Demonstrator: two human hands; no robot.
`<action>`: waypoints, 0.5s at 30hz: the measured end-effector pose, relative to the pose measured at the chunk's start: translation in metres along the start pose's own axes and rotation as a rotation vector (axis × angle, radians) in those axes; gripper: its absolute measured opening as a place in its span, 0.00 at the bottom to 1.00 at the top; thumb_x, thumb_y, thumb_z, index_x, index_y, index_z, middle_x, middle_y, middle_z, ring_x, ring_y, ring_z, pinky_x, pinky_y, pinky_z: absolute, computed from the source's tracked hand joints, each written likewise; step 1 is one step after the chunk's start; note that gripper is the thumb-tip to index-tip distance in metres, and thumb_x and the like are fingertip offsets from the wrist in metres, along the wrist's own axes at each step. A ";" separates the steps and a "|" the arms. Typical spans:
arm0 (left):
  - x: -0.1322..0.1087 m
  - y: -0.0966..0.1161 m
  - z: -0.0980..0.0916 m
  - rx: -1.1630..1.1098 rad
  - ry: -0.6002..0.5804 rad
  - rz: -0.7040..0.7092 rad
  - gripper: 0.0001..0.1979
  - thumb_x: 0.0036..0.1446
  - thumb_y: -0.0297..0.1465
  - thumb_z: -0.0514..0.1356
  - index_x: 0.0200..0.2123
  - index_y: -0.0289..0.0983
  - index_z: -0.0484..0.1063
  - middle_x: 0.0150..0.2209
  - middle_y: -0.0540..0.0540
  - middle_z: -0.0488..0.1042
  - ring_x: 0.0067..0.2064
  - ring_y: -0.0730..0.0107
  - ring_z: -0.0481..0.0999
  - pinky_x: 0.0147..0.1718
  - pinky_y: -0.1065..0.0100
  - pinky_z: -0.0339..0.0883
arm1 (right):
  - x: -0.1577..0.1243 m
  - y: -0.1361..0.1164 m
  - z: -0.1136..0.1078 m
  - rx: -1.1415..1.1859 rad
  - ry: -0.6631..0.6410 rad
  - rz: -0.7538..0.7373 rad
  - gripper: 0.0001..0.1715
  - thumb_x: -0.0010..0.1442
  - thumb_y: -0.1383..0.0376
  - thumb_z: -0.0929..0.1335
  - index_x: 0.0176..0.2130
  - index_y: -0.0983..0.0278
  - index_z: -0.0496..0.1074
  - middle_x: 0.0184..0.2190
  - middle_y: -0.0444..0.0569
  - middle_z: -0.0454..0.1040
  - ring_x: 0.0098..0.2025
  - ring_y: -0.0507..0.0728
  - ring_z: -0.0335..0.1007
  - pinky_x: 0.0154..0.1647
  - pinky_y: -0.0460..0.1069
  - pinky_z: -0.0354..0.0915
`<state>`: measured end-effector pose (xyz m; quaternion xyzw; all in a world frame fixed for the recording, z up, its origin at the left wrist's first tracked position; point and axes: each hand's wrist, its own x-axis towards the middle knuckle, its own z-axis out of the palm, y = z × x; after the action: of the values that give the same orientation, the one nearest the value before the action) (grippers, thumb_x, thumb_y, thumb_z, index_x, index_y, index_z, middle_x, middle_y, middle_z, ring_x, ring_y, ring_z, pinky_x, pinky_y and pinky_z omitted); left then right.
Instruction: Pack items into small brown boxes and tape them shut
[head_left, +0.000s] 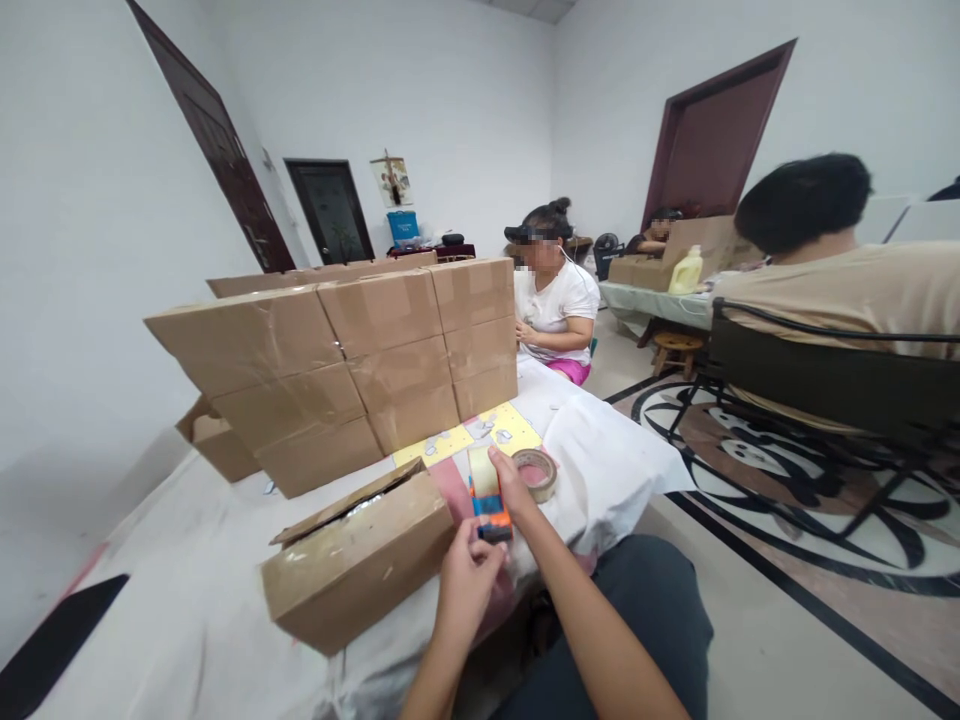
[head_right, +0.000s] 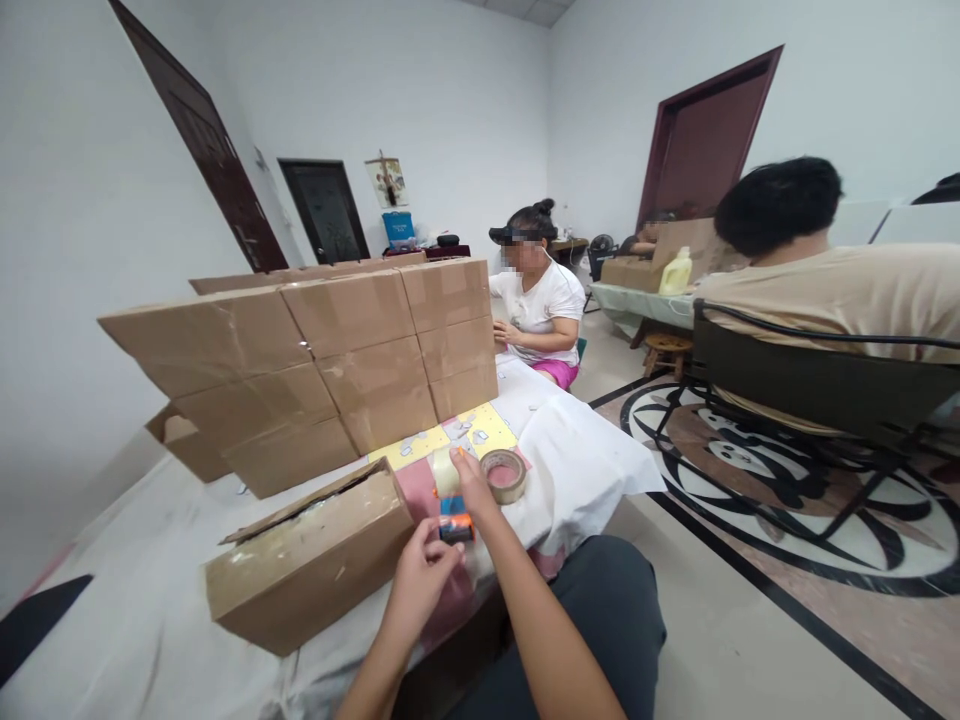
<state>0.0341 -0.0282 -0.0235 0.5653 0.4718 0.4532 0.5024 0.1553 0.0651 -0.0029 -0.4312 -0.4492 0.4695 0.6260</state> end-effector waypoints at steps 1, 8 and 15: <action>0.000 -0.001 0.003 0.019 0.019 0.005 0.19 0.51 0.39 0.65 0.44 0.35 0.72 0.20 0.53 0.73 0.25 0.68 0.74 0.31 0.70 0.65 | 0.001 -0.001 -0.001 -0.003 0.007 0.011 0.30 0.56 0.39 0.66 0.36 0.62 0.71 0.35 0.48 0.76 0.43 0.59 0.71 0.49 0.52 0.66; 0.001 0.008 0.006 0.100 0.225 0.130 0.17 0.52 0.44 0.64 0.33 0.36 0.80 0.28 0.46 0.76 0.31 0.65 0.72 0.32 0.68 0.65 | -0.009 -0.012 -0.003 -0.046 0.046 0.021 0.27 0.60 0.42 0.65 0.40 0.61 0.75 0.41 0.51 0.78 0.53 0.63 0.70 0.58 0.55 0.63; -0.001 0.023 0.005 -0.042 0.163 0.048 0.14 0.48 0.41 0.67 0.30 0.35 0.78 0.29 0.43 0.80 0.30 0.63 0.78 0.31 0.67 0.70 | -0.011 -0.016 -0.003 -0.062 0.029 -0.041 0.33 0.60 0.41 0.65 0.52 0.60 0.75 0.56 0.53 0.74 0.68 0.63 0.56 0.71 0.58 0.46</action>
<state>0.0405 -0.0311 -0.0008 0.5270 0.4879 0.5193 0.4632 0.1599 0.0513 0.0102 -0.4478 -0.4633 0.4361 0.6282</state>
